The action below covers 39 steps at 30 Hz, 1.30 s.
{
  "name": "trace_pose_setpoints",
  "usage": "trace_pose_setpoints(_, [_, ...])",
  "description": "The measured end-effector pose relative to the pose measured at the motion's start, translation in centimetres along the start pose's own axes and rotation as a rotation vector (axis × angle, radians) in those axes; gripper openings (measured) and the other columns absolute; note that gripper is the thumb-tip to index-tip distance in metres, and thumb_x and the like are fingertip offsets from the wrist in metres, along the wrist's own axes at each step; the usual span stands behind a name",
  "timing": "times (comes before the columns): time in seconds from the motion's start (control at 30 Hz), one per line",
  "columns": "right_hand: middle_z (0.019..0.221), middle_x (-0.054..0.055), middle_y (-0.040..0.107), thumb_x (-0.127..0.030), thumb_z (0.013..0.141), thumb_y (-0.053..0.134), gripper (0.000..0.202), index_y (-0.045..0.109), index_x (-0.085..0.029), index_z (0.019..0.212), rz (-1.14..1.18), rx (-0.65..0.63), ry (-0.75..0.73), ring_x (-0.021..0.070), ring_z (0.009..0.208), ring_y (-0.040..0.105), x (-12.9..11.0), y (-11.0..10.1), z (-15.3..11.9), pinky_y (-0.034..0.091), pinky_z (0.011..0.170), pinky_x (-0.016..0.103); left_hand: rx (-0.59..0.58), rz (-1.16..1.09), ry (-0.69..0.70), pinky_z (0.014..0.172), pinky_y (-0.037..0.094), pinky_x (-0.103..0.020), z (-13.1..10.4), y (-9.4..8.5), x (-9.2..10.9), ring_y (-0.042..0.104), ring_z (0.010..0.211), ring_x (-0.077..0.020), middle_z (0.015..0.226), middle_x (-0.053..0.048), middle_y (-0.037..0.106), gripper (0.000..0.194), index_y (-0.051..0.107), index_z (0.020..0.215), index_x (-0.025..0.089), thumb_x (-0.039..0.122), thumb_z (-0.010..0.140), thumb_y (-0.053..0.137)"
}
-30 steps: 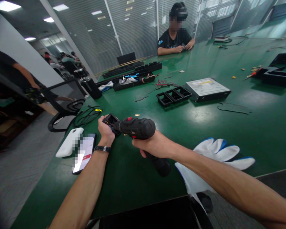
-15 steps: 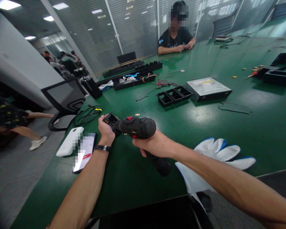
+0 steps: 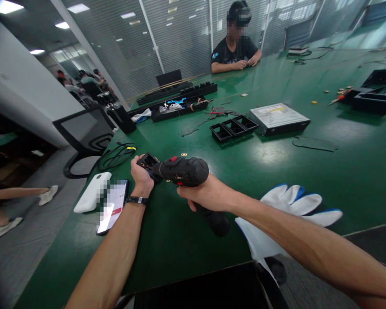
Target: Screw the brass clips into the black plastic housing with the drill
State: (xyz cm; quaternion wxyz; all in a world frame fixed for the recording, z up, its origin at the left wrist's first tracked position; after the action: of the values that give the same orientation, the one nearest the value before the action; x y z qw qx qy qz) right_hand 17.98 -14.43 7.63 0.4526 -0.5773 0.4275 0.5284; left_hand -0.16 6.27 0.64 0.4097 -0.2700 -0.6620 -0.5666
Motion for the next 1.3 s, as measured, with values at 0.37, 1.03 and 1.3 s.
trace_pose_setpoints(0.37, [0.055, -0.006, 0.061, -0.019, 0.092, 0.063, 0.041, 0.069, -0.014, 0.132, -0.009, -0.022, -0.033, 0.0122, 0.049, 0.055, 0.27, 0.06, 0.15, 0.044, 0.053, 0.023, -0.032, -0.030, -0.022, 0.065, 0.048, -0.028, -0.36, 0.35, 0.21, 0.063, 0.063, -0.0144, 0.069, 0.004, 0.060, 0.023, 0.056, 0.080, 0.021, 0.043, 0.086, 0.058])
trace_pose_setpoints(1.03, [0.051, -0.006, 0.060, -0.021, 0.087, 0.065, 0.010, 0.068, -0.018, 0.097, -0.039, -0.002, 0.006, 0.0120, 0.048, 0.054, -0.05, 0.03, -0.03, 0.041, 0.053, 0.024, -0.114, -0.014, -0.039, 0.075, 0.056, -0.031, -0.84, 0.96, 0.41, 0.065, 0.066, -0.0159, 0.072, 0.000, 0.063, 0.024, 0.056, 0.078, 0.021, 0.045, 0.086, 0.056])
trace_pose_setpoints(1.3, [0.053, -0.005, 0.060, -0.020, 0.089, 0.063, 0.004, 0.066, -0.019, 0.086, -0.059, -0.006, -0.020, 0.0115, 0.050, 0.054, -0.10, 0.08, 0.00, 0.043, 0.055, 0.025, -0.100, -0.033, -0.040, 0.077, 0.055, -0.031, -0.61, 0.81, 0.33, 0.064, 0.067, -0.0150, 0.072, 0.001, 0.062, 0.023, 0.056, 0.078, 0.021, 0.043, 0.085, 0.057])
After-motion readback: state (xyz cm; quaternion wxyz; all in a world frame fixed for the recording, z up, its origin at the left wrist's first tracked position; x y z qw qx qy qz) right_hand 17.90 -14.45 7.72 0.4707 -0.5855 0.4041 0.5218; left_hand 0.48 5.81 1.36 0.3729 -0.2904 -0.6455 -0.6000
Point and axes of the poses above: each hand's wrist, its own z-axis towards the middle knuckle, its own y-axis out of the palm, x = y × z, the point moved 7 cm from there along z, towards the middle knuckle
